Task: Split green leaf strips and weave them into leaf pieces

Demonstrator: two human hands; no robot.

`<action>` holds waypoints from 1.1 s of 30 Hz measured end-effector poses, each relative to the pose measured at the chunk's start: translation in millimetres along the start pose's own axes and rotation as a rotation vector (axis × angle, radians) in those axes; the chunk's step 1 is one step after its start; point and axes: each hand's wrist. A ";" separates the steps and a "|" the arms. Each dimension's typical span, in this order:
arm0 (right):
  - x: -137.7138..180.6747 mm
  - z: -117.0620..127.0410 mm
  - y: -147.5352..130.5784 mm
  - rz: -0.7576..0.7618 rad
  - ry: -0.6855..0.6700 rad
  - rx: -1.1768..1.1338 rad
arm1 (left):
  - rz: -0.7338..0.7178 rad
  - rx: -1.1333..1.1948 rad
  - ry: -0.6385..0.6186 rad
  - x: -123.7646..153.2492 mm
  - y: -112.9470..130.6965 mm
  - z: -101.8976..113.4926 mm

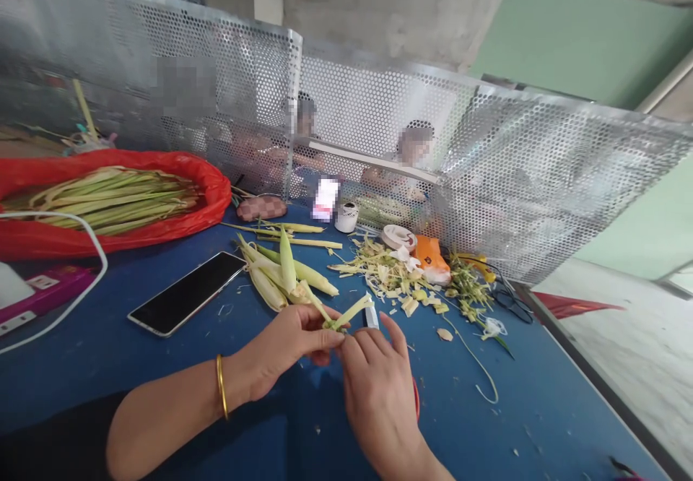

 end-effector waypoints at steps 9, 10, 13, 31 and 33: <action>1.9 8.2 -10.0 0.032 0.020 -0.091 | 0.013 -0.015 0.098 -8.1 -4.7 -0.4; 1.7 9.4 -10.5 0.032 0.014 -0.101 | 0.006 -0.019 0.101 -8.2 -4.1 0.3; 0.7 12.4 -8.7 -0.027 -0.012 -0.196 | 0.008 -0.034 0.076 -8.6 -2.9 3.4; -5.1 -7.1 1.3 -0.983 0.116 -1.412 | 0.111 -0.202 -0.236 3.4 -2.5 -0.6; -4.3 -7.9 -0.8 -0.988 0.153 -1.395 | 0.097 -0.223 -0.230 4.0 -3.1 -1.9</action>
Point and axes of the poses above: each hand's wrist, its own x-axis away from the middle knuckle, its own z-axis out of the back of the hand, y = z × x, and after that the axes turned 5 degrees about -x, right-handed
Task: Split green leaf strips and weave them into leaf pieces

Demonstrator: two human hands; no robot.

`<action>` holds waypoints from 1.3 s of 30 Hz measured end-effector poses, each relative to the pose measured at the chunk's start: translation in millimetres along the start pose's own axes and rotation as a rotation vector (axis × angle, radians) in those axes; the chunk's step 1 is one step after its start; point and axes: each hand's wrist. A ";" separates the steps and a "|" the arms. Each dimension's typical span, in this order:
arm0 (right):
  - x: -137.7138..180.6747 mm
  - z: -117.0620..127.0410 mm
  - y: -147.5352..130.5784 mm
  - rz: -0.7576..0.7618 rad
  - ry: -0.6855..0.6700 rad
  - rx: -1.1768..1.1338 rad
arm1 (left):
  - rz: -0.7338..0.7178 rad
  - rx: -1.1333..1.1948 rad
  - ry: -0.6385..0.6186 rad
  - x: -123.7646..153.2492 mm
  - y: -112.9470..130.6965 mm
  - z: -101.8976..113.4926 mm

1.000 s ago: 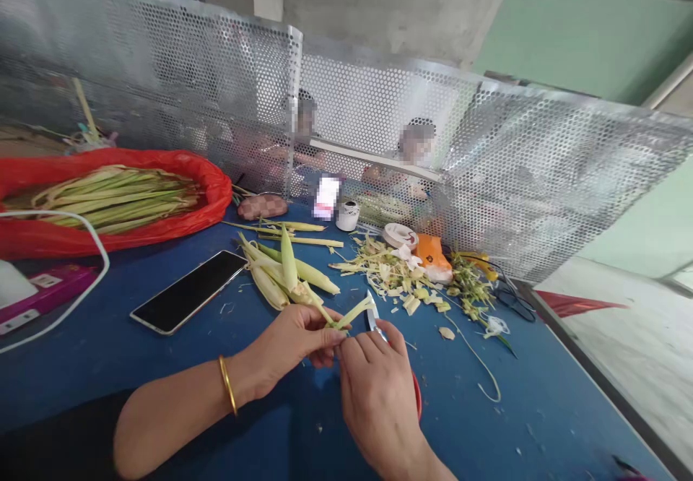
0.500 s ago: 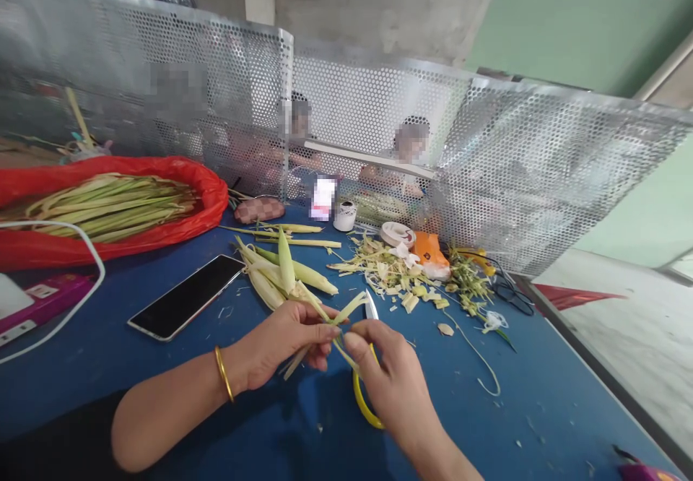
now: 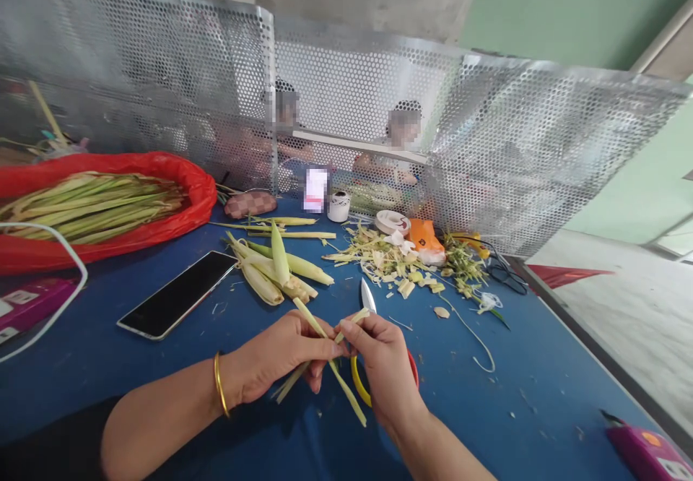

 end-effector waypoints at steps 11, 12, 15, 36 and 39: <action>-3.5 3.2 0.4 0.023 0.048 0.081 | 0.018 -0.042 -0.010 0.9 -0.6 -2.1; -5.4 4.6 -0.1 0.001 0.028 0.096 | 0.029 -0.012 -0.005 0.4 -1.7 -1.8; -11.0 10.1 -5.1 0.018 -0.005 0.171 | 0.044 0.131 0.020 -1.6 -3.6 1.7; -1.7 12.4 -34.0 0.285 -0.152 0.553 | 0.001 0.463 0.080 -11.4 -3.4 15.1; -7.8 15.0 -33.7 0.191 -0.140 0.432 | 0.001 0.549 -0.102 -8.4 0.4 18.4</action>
Point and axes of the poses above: each hand's wrist, its own x-axis away from the middle knuckle, its own z-axis out of the back of the hand, y = z × x, and after that the axes turned 5 degrees about -x, right-handed
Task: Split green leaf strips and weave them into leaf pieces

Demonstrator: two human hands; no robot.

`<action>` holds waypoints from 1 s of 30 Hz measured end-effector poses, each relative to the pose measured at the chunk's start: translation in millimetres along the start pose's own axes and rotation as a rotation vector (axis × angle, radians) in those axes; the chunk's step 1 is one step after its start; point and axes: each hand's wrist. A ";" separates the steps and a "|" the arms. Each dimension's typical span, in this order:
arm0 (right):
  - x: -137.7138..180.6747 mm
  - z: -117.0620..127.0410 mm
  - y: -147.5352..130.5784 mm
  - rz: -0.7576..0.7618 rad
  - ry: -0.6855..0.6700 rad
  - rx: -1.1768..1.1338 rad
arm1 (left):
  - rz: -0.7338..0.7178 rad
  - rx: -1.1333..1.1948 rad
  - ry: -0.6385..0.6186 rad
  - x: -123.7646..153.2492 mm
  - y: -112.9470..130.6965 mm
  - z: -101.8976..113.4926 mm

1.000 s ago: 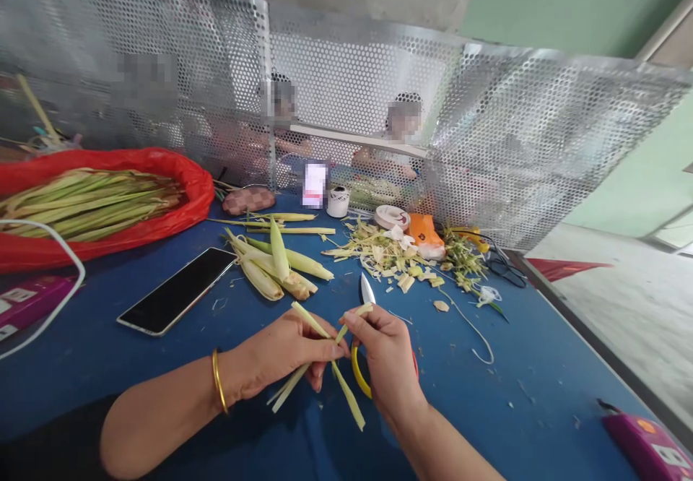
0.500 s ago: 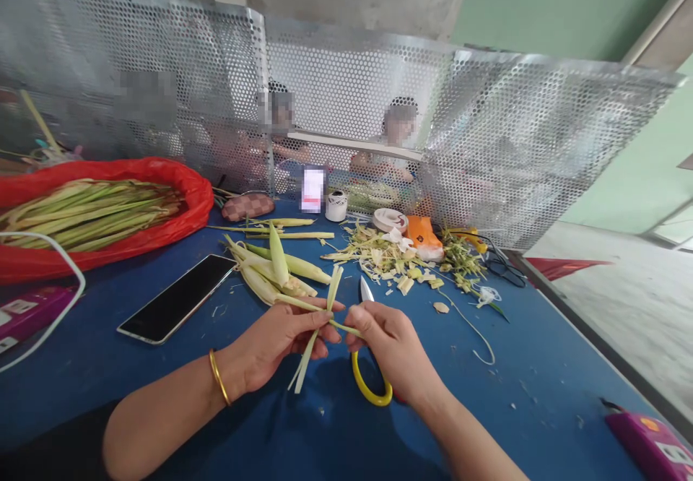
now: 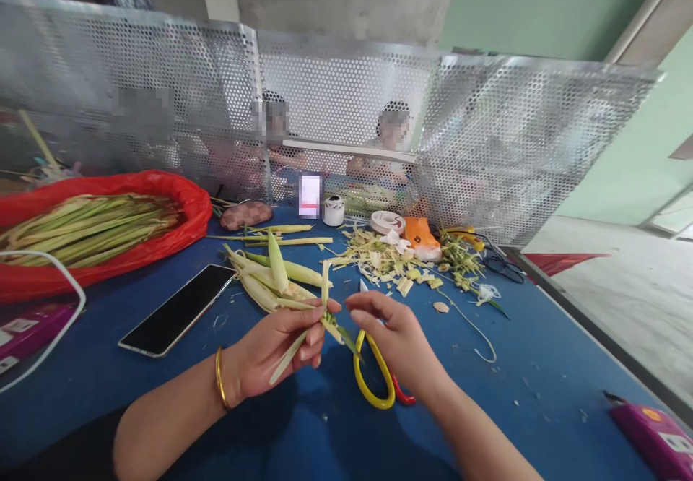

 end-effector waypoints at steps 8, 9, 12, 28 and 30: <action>4.7 -7.0 3.6 -0.036 -0.151 -0.012 | -0.023 -0.246 -0.053 5.6 1.0 -3.4; 4.9 -6.4 3.7 -0.015 -0.140 0.030 | -0.028 -0.273 -0.035 5.4 0.9 -3.8; 4.3 -4.0 4.5 0.014 -0.147 0.138 | 0.021 -0.208 0.023 4.0 0.1 -4.1; -3.1 -8.5 27.3 0.757 -0.092 0.519 | 0.137 0.067 0.002 7.5 -8.7 -7.2; -4.6 -6.6 30.6 0.741 -0.078 0.540 | 0.070 0.024 0.026 6.1 -7.6 -7.7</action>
Point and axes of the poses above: each hand's wrist, its own x-axis away from the middle knuckle, its own z-axis out of the back of the hand, y = z × x, and after that the axes turned 5 degrees about -x, right-handed
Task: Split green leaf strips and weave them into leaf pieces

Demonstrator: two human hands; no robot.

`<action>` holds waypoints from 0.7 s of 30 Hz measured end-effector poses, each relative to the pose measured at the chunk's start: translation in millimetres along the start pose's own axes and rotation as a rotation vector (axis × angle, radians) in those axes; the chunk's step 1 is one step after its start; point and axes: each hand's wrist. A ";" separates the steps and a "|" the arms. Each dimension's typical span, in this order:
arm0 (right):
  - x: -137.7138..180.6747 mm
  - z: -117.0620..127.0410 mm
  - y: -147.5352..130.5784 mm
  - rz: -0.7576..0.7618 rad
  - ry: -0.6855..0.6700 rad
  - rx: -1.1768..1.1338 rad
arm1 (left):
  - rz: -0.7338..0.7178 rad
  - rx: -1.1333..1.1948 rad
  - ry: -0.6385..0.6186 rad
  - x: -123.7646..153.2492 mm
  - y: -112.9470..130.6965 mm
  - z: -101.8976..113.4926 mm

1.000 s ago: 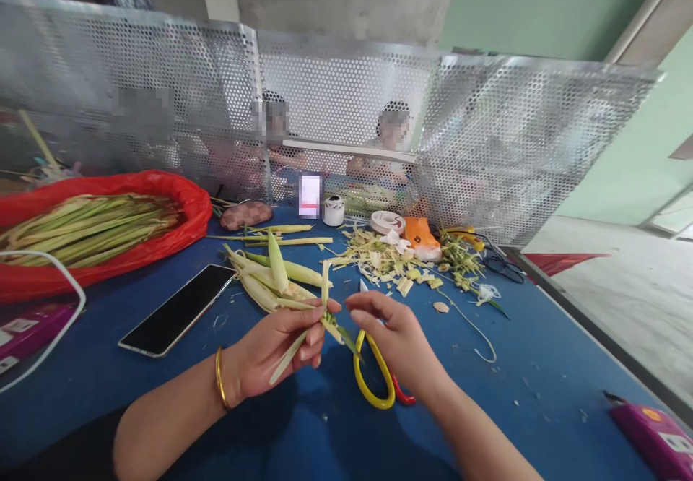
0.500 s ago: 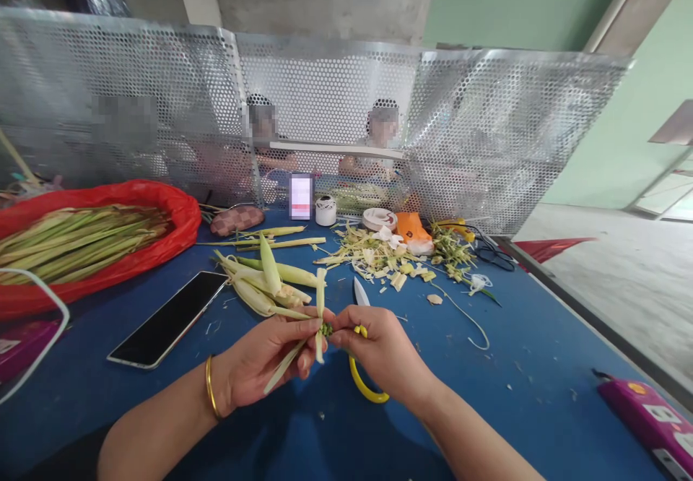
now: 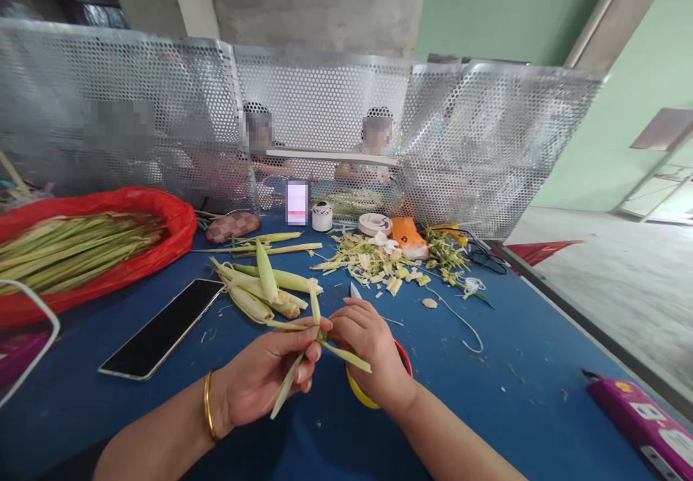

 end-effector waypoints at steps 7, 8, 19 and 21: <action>0.3 5.5 7.0 -0.038 0.024 0.048 | -0.153 -0.338 -0.005 2.4 6.1 -3.2; -0.1 5.5 6.2 -0.036 0.027 0.057 | -0.156 -0.339 0.032 2.1 5.5 -2.9; 3.5 0.5 10.1 0.070 0.081 0.150 | -0.076 -0.180 0.118 1.4 -4.5 -6.0; 1.2 2.3 8.7 -0.016 0.047 0.058 | -0.101 -0.191 0.157 1.1 -3.1 -6.3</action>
Point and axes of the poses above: each hand's wrist, its own x-axis away from the middle knuckle, its own z-axis out of the back of the hand, y = z × x, and after that the axes turned 5 degrees about -x, right-handed
